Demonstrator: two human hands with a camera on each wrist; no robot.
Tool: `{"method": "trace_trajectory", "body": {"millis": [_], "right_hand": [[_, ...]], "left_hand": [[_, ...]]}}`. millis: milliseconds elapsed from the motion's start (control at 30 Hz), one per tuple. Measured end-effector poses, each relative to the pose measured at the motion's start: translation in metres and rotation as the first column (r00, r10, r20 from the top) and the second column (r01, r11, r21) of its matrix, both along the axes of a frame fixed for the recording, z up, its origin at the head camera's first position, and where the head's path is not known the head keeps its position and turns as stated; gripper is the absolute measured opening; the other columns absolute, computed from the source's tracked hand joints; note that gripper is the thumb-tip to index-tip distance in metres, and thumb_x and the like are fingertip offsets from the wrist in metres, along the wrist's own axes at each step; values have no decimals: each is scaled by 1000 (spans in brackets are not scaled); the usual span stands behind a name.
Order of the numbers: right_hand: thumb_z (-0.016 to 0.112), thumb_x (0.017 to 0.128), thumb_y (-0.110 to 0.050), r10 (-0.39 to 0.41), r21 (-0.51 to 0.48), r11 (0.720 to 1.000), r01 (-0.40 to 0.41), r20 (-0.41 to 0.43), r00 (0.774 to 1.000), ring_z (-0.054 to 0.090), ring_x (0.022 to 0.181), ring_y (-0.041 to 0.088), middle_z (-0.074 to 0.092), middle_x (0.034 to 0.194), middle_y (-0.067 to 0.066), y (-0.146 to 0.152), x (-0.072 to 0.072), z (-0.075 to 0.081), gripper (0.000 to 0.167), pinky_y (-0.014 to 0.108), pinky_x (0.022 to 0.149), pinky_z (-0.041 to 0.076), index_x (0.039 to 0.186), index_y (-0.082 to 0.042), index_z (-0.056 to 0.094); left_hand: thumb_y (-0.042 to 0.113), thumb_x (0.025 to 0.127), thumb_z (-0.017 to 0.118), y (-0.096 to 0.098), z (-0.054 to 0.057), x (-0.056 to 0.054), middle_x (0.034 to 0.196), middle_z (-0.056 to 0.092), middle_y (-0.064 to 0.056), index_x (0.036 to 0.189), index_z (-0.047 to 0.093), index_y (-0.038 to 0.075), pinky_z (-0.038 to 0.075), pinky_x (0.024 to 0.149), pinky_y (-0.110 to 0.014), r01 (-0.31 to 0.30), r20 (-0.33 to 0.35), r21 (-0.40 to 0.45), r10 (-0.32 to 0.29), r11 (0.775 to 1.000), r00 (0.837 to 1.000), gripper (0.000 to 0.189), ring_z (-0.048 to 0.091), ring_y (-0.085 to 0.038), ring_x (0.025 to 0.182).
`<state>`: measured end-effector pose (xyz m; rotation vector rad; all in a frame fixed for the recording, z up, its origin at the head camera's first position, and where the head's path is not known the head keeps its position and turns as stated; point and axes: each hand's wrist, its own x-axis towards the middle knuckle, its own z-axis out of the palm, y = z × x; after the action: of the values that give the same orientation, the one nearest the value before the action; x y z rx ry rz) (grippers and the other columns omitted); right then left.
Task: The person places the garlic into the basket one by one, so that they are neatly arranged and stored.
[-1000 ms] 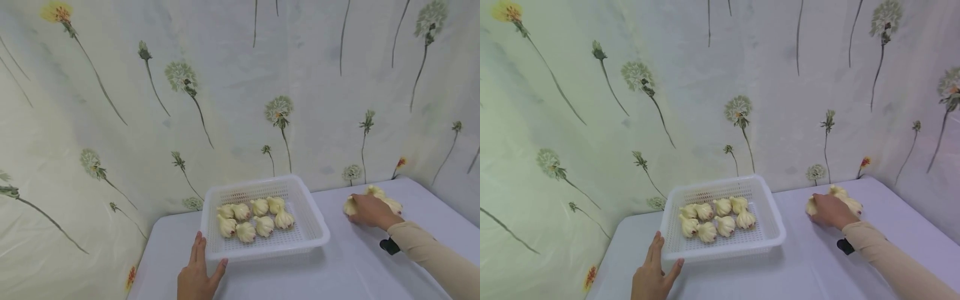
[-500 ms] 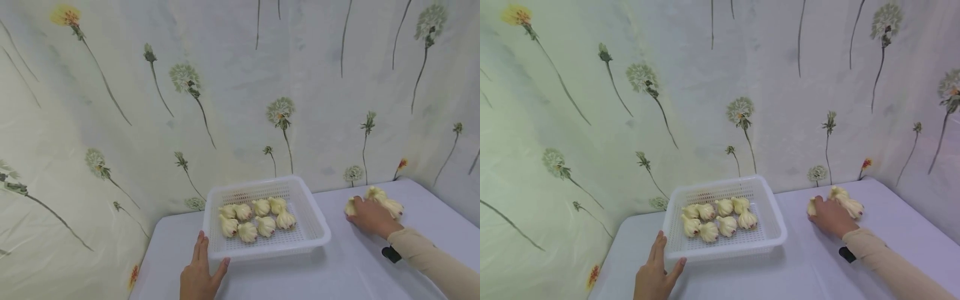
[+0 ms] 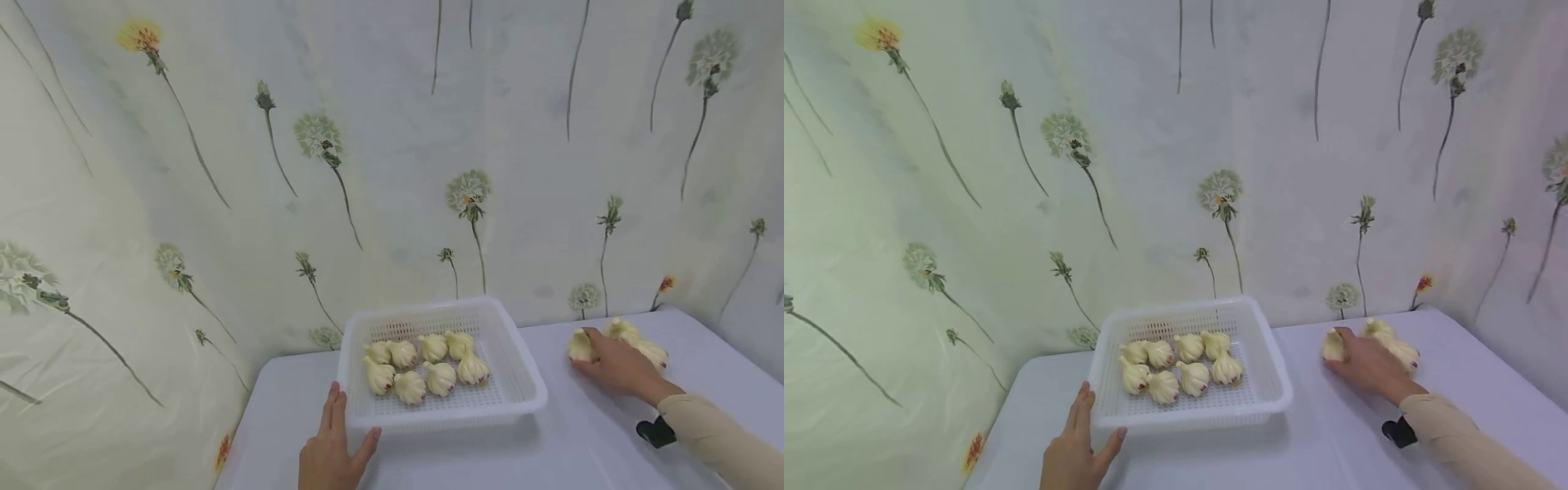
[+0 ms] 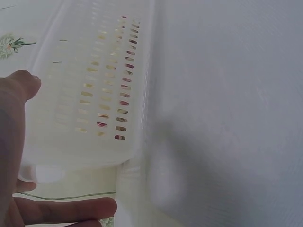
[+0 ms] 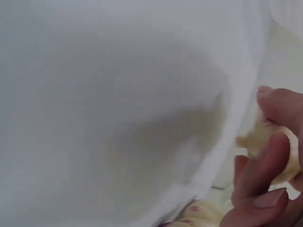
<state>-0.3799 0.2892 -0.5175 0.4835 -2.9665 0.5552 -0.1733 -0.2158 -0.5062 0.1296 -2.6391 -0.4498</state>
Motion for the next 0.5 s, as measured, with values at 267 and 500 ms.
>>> {"method": "trace_trajectory", "body": {"millis": [267,500], "right_hand": [[65,104,-52,-21,-293,956,6,-48,999,59,73,23,69,103,27,-59,34,58,99,33,57,45,160,16,20],[66,106,-40,111,-452,883,-129,-65,992,61,71,15,71,101,10,-109,63,75,76,29,56,47,161,0,32]], "left_hand": [[60,92,75,2,-1,2,161,52,-13,147,56,1,27,41,-21,4,-33,-30,-5,1000,999,83,22,-2,41],[60,94,73,0,0,3,163,50,-13,149,53,0,27,41,-20,27,-31,0,-27,1000,999,84,22,1,41]]}}
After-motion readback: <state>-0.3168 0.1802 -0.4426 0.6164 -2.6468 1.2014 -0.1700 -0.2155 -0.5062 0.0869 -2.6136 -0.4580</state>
